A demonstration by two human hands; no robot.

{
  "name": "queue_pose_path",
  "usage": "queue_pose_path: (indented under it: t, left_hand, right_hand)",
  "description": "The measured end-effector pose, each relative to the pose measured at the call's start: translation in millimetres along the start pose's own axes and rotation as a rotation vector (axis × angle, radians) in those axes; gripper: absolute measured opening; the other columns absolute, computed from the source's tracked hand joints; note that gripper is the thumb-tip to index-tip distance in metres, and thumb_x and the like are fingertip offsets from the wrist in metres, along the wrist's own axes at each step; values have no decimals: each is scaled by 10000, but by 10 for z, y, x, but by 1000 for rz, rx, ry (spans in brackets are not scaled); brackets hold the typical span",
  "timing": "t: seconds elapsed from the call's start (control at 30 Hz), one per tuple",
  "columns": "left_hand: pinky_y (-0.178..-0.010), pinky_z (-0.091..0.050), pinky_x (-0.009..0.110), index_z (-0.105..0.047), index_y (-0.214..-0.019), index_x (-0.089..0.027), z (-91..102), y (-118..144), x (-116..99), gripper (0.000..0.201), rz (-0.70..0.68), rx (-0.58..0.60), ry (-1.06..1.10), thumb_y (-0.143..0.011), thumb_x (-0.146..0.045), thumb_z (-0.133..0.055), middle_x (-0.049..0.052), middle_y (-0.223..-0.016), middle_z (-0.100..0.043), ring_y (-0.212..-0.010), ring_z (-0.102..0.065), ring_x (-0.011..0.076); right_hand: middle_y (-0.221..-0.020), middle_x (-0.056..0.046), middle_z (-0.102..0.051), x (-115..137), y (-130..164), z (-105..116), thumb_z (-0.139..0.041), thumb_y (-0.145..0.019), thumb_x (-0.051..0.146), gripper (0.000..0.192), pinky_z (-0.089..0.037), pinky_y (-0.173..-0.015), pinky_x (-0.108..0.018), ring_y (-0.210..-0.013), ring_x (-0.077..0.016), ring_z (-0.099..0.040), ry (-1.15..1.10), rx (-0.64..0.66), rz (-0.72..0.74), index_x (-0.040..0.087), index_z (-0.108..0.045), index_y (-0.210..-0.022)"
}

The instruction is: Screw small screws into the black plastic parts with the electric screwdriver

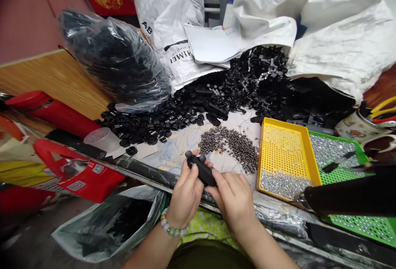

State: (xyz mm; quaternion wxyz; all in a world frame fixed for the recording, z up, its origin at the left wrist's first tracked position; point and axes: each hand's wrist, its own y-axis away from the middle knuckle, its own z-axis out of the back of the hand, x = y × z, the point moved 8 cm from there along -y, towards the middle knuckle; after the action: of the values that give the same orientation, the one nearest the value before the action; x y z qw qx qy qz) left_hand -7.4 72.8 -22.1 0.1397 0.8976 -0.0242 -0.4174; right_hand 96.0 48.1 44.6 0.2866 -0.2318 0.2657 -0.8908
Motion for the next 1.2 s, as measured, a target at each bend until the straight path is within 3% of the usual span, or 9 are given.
queue_pose_path:
  t: [0.1, 0.23, 0.5, 0.6, 0.7, 0.8, 0.93, 1.1, 1.2]
  left_hand:
    - [-932, -421, 327, -297, -1315, -235, -59, 21, -13, 480, 29, 29, 70, -876, -338, -463, 77, -1056, -614, -1043, -570, 183]
    - [-880, -448, 303, -336, -1271, -252, -57, 26, -27, 407, 26, 29, 108, -883, -281, -455, 46, -1011, -616, -986, -588, 159]
    - [-908, -414, 313, -425, -1196, -228, -12, 32, 58, 321, 48, 36, 59, -883, -290, -457, 52, -1027, -608, -983, -576, 164]
    - [-941, -381, 300, -456, -1186, -238, -2, 49, 63, 311, 29, 38, 1, -883, -311, -463, 48, -1052, -604, -1019, -554, 156]
    - [-942, -389, 327, -478, -1143, -244, -26, 68, 30, 256, 4, 80, 64, -898, -304, -432, 39, -1008, -619, -1008, -562, 159]
    - [-969, -381, 353, -522, -1066, -233, -46, 91, -54, 210, -60, 131, 145, -914, -298, -391, 38, -989, -625, -1030, -558, 162]
    - [-1016, -347, 366, -564, -1021, -224, -53, 120, -132, 203, -94, 178, 155, -907, -275, -404, 46, -1037, -614, -1101, -525, 173]
    - [-1032, -332, 345, -602, -981, -224, -25, 114, -206, 158, -105, 193, 83, -854, -241, -510, 36, -1029, -615, -1162, -491, 181]
    - [-1021, -335, 355, -592, -961, -258, 45, 88, -269, 138, -135, 186, -51, -829, -251, -553, 18, -974, -643, -1146, -512, 187]
  right_hand:
    - [-744, -73, -611, 71, -38, 7, -591, -800, 331, 302, -349, -589, -307, -667, -172, -497, 11, -25, 1, 108, -549, -998]
    - [-735, -65, -612, 152, -36, 2, -587, -809, 320, 259, -339, -595, -299, -673, -163, -493, 30, -53, 24, 126, -564, -979]
    - [-986, -101, -525, 141, 74, -95, -605, -792, 212, 172, -422, -720, -338, -889, -195, -490, 80, -102, -111, 179, -568, -957]
    - [-1059, -111, -482, 144, 88, -96, -608, -780, 167, 231, -429, -777, -378, -954, -219, -475, 66, -127, -158, 195, -550, -1002]
    - [-1109, -121, -449, 77, 119, -110, -593, -786, 185, 344, -432, -837, -404, -1021, -232, -462, -97, -136, -258, 203, -472, -1107]
    - [-1133, -110, -471, -68, 187, -241, -556, -804, 215, 438, -456, -837, -358, -1026, -206, -487, -418, -97, -462, 213, -372, -1202]
    - [-1104, -73, -552, -117, 232, -525, -535, -812, 239, 385, -477, -791, -289, -958, -176, -546, -784, 23, -669, 221, -420, -1179]
    - [-949, -28, -586, -79, 145, -516, -498, -833, 223, 156, -466, -738, -233, -878, -145, -558, -855, -1, -632, 216, -539, -984]
    - [-914, -28, -582, -106, 99, -399, -496, -830, 193, 163, -466, -736, -243, -858, -146, -554, -811, -27, -550, 217, -537, -986]
